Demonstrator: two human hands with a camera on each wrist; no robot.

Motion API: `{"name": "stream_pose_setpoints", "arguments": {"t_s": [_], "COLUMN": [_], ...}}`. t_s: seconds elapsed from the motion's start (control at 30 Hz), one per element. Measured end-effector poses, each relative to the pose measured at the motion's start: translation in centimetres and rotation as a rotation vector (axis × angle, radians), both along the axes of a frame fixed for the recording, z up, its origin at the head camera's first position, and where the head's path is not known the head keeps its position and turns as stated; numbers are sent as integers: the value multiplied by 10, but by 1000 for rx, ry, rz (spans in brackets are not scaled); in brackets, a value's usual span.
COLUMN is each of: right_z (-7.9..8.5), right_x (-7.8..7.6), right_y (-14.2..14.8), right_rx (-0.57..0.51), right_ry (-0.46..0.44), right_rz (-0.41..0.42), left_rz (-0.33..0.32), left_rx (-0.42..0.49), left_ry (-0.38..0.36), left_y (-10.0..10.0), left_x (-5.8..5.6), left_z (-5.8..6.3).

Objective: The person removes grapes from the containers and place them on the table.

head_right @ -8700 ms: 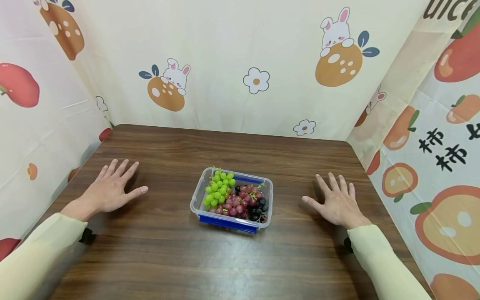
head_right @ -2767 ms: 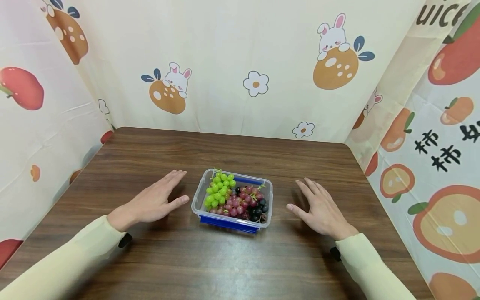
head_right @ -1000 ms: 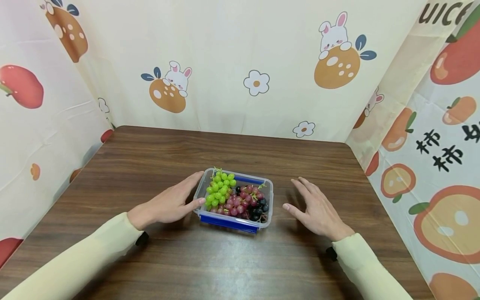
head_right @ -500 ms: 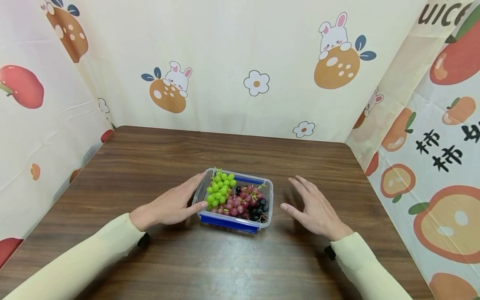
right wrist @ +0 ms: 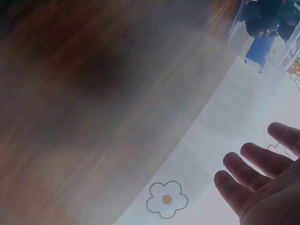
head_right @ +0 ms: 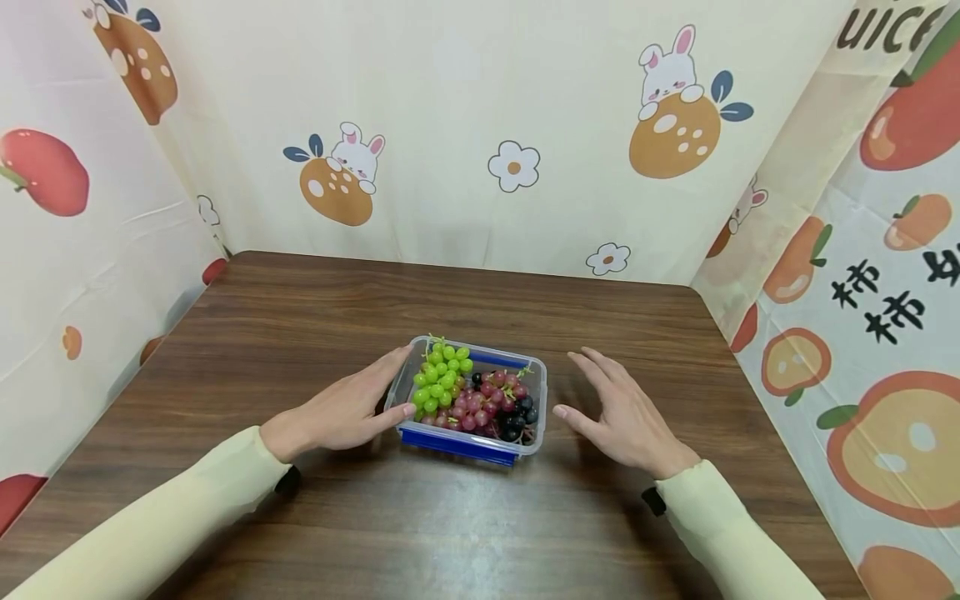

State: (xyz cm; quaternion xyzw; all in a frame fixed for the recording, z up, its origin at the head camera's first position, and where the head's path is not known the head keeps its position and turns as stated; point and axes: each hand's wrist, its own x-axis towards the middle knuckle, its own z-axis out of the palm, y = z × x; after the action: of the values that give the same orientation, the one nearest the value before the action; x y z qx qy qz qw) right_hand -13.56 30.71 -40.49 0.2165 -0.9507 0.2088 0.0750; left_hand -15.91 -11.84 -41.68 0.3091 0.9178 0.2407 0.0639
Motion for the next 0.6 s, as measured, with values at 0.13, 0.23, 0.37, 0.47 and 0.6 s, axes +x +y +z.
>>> {"name": "stream_pose_setpoints", "arguments": {"t_s": [0.13,0.23,0.37,0.47,0.6], "right_z": [2,4,6,7,8], "right_x": [0,1,1,1,1], "right_y": [-4,-6,-9,-11,-13], "right_rx": [-5,-8,-10,-12,-20], "right_ry": [7,13,27,38,55], "right_rz": [10,17,28,32,42], "left_rz": [2,-1,-4,-2,0], "left_rx": [-4,0,3,2,-1], "left_ry": [-2,5,16,19,20], "left_y": [0,0,0,0,0], "left_x": [0,0,-1,-1,0], "left_z": [0,0,-2,-2,-2]}}
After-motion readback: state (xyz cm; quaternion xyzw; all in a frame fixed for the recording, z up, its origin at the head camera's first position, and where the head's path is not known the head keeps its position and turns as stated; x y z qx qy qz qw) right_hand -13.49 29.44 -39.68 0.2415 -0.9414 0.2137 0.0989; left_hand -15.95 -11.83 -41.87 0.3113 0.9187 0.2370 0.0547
